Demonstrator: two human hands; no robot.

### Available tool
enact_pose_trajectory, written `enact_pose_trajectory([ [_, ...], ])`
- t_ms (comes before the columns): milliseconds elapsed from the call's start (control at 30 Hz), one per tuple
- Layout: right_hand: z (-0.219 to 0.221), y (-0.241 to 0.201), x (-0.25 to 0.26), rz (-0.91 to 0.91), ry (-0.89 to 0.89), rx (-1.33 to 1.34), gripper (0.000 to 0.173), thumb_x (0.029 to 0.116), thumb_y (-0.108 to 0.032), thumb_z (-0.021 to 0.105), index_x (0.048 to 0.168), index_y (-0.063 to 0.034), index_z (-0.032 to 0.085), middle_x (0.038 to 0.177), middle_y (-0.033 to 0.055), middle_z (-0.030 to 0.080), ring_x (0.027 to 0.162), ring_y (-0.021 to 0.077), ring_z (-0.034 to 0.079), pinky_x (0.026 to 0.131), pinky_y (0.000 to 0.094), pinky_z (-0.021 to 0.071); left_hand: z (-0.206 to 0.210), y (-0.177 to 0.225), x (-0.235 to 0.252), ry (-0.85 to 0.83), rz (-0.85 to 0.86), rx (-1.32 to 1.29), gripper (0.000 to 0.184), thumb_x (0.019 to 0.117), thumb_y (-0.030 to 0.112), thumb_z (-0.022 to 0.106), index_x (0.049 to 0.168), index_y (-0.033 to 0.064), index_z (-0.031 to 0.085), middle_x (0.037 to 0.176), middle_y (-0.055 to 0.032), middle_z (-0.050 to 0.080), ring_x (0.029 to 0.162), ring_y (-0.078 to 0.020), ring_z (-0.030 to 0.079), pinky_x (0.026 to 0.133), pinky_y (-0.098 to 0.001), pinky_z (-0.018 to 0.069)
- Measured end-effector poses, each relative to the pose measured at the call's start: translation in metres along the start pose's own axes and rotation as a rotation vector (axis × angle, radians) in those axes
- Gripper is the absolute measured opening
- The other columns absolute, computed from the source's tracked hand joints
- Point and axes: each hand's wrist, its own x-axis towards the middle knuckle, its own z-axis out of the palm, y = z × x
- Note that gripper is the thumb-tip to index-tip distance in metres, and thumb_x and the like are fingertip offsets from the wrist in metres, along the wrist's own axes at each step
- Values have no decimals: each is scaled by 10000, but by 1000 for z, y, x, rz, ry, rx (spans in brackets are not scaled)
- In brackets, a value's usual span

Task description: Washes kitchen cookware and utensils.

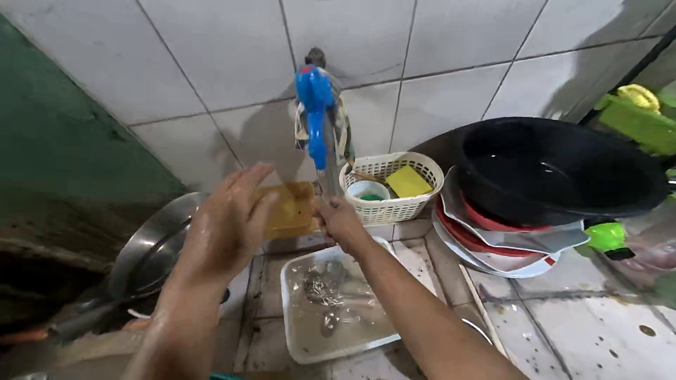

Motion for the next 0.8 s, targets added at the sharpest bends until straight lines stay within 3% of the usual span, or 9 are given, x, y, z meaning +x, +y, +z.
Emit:
enact_pose_trajectory([
  [100,1,-4,-4,1,30,-122,435,1100,-418,444,1040,-33,637,778,43,565,554,108,464,510,284,411,-4,42,20,168,187,-105,486,1069,293,512,1506,82,476,1475,-165,538,1296,-207,590,1057,-350,511],
  [200,0,-2,-8,0,17,-311,435,1119,-344,397,1062,9,645,794,90,576,609,167,519,573,361,464,-14,81,46,220,229,-170,560,1058,312,520,1540,49,408,1548,-208,420,1382,-212,498,1067,-295,479],
  [267,-3,7,-13,-80,-59,-453,448,1121,-319,408,1109,45,668,885,144,637,765,230,597,739,446,508,-17,95,63,237,232,-168,532,1047,373,532,1424,-1,521,1440,-221,504,1343,-227,515,1067,-320,466],
  [367,-16,30,-19,-221,-207,-775,460,1096,-341,465,1003,44,700,875,201,682,844,342,677,786,571,540,-12,104,85,248,214,-158,457,1024,416,570,1212,6,648,1137,-148,656,1080,-192,622,940,-358,487],
  [433,-28,14,-26,-59,-331,-1006,435,1089,-374,480,1092,12,680,1007,220,693,992,385,682,862,612,524,-11,107,94,205,196,-135,479,1028,424,563,1240,0,638,1137,-154,652,1044,-209,620,925,-380,487],
  [500,-44,-8,-31,-13,-181,-993,380,1053,-369,563,1162,-18,660,1034,211,703,1003,395,686,854,634,524,-10,109,99,172,182,-97,495,1034,421,552,1296,6,617,1182,-158,639,1040,-217,620,916,-384,491],
  [600,-72,-40,-15,-275,293,-687,403,976,-295,671,1214,25,612,1022,233,664,914,382,661,784,604,527,-11,105,99,171,165,-55,491,1045,383,541,1377,23,576,1300,-171,610,1120,-244,613,965,-401,482],
  [700,-90,-47,26,-381,436,-610,671,907,-356,755,1432,-6,527,1370,282,561,1183,414,610,971,587,518,-16,99,98,124,131,-24,554,1067,365,500,1532,72,433,1506,-197,468,1290,-303,541,1060,-456,449],
  [800,-81,-28,29,-299,359,-785,846,818,-436,833,1529,-134,487,1626,252,331,1502,463,295,1183,694,265,7,56,112,190,297,-61,503,1087,266,425,1546,63,398,1452,-293,491,1294,-401,543,1055,-551,451],
])
